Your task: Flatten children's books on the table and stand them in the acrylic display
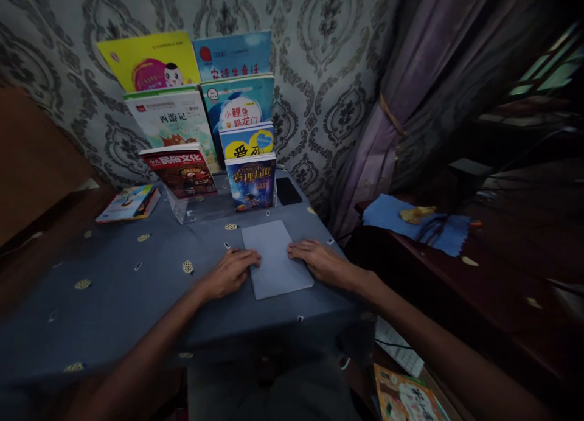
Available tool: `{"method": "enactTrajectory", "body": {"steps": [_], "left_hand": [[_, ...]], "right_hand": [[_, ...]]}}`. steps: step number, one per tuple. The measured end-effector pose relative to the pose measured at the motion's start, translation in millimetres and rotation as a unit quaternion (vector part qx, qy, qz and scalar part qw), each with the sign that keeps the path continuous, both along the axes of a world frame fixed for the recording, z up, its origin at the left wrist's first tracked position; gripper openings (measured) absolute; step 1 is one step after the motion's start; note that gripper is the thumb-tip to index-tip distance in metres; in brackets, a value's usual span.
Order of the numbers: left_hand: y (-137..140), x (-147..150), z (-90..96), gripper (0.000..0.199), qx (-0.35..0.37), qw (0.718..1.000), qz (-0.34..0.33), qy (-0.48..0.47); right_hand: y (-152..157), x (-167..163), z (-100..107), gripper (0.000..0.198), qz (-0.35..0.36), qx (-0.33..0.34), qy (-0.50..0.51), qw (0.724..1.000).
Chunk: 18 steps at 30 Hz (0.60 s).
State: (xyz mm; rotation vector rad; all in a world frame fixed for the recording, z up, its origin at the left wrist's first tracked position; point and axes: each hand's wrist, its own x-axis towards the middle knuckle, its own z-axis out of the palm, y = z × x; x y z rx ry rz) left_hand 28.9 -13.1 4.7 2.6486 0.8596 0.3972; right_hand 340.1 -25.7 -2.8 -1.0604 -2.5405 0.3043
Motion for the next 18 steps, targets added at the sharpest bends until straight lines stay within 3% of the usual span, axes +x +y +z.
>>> {"method": "enactTrajectory", "body": {"steps": [5,10,14,18], "left_hand": [[9,8,-4.5,0.028,0.039,0.996,0.073,-0.011],[15,16,-11.9,0.030,0.063,0.991,0.116,0.005],[14,17,-11.7,0.033,0.074,0.991,0.116,0.010],[13,16,-12.6,0.028,0.079,0.989,0.119,0.022]], "right_hand": [[5,-23,16,0.048,-0.014,-0.028,-0.055,0.998],[25,-73,0,0.072,-0.031,-0.037,0.023,0.999],[46,-100,-12,0.074,0.011,-0.058,0.026,0.998],[58,-102,-13,0.069,-0.006,-0.063,0.013,0.998]]}}
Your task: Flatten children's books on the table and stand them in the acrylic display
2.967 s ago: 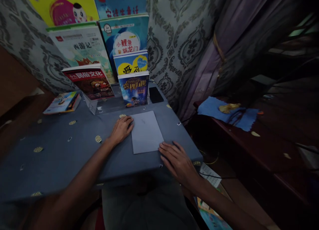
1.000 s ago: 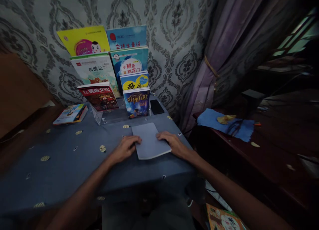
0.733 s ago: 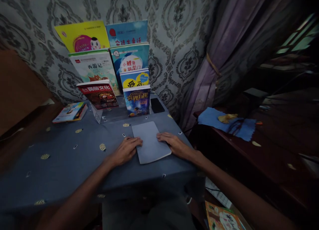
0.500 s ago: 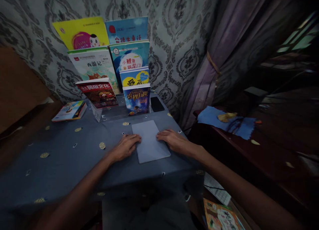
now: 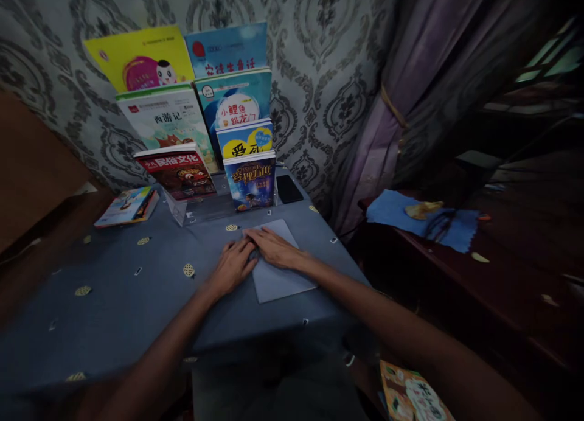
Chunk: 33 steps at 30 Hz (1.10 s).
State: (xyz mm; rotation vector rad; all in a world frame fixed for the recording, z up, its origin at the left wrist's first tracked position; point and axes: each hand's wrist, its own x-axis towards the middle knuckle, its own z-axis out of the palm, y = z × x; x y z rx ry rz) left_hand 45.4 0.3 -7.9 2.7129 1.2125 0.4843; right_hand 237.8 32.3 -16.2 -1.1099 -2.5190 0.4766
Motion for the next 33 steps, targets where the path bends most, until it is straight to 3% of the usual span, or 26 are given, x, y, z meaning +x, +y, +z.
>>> {"method": "enactTrajectory", "body": {"steps": [10,19,33], "left_hand": [[1,-1,-2.6,0.024,0.005,1.000,-0.001,0.011],[1,-3,-7.7,0.035,0.038,0.999,0.008,0.035],[0,-5,-13.7,0.036,0.064,0.998,0.005,0.017]], "right_hand": [[2,52,-4,0.055,-0.151,0.038,-0.044,0.987],[-9,52,-4,0.052,-0.151,0.035,-0.062,0.986],[-79,69,-12,0.051,-0.116,0.087,-0.080,0.986]]}}
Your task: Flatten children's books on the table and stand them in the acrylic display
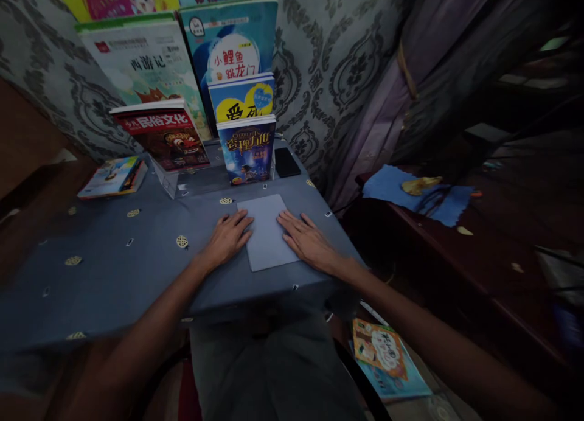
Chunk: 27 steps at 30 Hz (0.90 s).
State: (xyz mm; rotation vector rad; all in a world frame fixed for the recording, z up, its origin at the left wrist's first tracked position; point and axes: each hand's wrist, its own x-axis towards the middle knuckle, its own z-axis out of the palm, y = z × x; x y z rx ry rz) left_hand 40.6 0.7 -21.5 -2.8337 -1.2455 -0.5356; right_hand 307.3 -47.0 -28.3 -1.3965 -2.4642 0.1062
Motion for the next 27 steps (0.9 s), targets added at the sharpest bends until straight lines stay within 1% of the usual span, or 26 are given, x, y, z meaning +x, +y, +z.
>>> {"method": "enactTrajectory", "body": {"steps": [3,10,16,21,27], "left_hand": [[0,0,-1.0,0.036,-0.004,1.000,0.000,-0.004],[-1,1,0.9,0.037,-0.022,1.000,0.008,-0.005],[-8,3,5.0,0.036,-0.017,1.000,0.017,0.005],[-29,1,4.0,0.032,-0.013,1.000,0.003,-0.006],[-67,-2,6.4,0.029,-0.005,0.998,-0.042,-0.043]], "right_hand": [[-15,0,-1,0.049,0.000,0.013,0.000,1.000],[-50,1,-6,0.045,0.027,0.037,-0.003,0.999],[-59,1,-12,0.043,0.024,0.052,0.011,0.998],[-59,0,-14,0.042,0.016,0.063,0.017,0.998],[-58,0,-18,0.042,0.012,0.065,0.027,0.997]]}}
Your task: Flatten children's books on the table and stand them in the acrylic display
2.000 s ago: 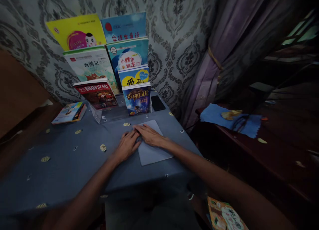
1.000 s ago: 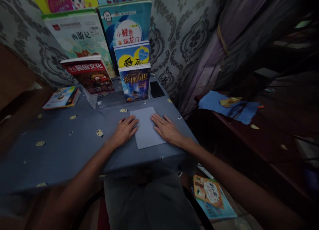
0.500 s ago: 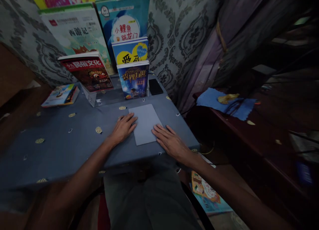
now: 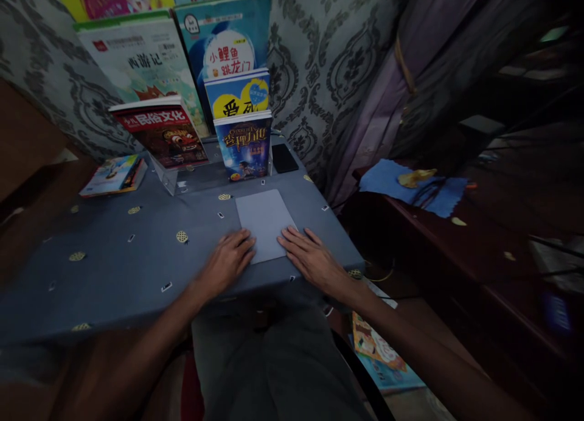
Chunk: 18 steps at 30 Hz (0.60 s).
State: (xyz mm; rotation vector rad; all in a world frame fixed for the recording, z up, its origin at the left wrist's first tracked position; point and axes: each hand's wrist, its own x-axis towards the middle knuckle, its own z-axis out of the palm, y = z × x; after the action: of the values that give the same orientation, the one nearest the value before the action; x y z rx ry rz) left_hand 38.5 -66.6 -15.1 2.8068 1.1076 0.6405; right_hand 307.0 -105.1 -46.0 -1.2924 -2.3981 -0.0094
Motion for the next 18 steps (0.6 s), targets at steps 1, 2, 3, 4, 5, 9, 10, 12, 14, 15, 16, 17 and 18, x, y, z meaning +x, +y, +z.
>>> {"method": "enactTrajectory", "body": {"steps": [1,2,3,4,5,9,10,12,14,15,16,17,18], "left_hand": [[-6,0,1.3,0.029,0.000,1.000,-0.004,-0.003],[-13,1,2.7,0.029,-0.001,1.000,-0.008,-0.005],[-19,2,4.0,0.029,0.000,1.000,-0.012,-0.005],[-24,3,5.2,0.029,0.002,1.000,-0.016,-0.004],[-29,4,6.2,0.029,0.007,1.000,-0.021,-0.003],[-41,10,7.2,0.030,0.032,0.999,-0.028,0.010],[-42,11,7.0,0.031,0.036,0.999,-0.024,0.016],[-43,14,6.6,0.032,0.040,0.999,-0.016,0.028],[-43,15,6.8,0.033,0.039,0.999,-0.011,0.036],[-43,15,7.1,0.033,0.039,0.998,-0.009,0.039],[-44,16,7.4,0.033,0.040,0.998,-0.008,0.040],[-44,16,7.8,0.033,0.042,0.998,-0.009,0.042],[-44,16,8.2,0.033,0.046,0.998,-0.010,0.043]], "right_hand": [[0,0,0,0.042,0.001,-0.002,0.000,1.000],[0,0,1,0.043,0.002,-0.006,-0.002,1.000],[0,0,3,0.043,0.003,-0.010,-0.004,1.000],[0,0,5,0.043,0.004,-0.015,-0.007,1.000],[-1,0,7,0.043,0.005,-0.021,-0.010,1.000],[-7,-3,15,0.045,0.008,-0.037,-0.025,0.999],[-8,-4,16,0.045,0.010,-0.039,-0.030,0.999],[-12,-7,18,0.044,0.011,-0.038,-0.040,0.998],[-15,-10,18,0.043,0.009,-0.033,-0.044,0.998],[-16,-11,18,0.043,0.006,-0.030,-0.043,0.999],[-17,-12,18,0.042,0.003,-0.026,-0.040,0.999],[-18,-12,18,0.041,0.001,-0.022,-0.037,0.999],[-19,-12,18,0.041,0.000,-0.020,-0.034,0.999]]}}
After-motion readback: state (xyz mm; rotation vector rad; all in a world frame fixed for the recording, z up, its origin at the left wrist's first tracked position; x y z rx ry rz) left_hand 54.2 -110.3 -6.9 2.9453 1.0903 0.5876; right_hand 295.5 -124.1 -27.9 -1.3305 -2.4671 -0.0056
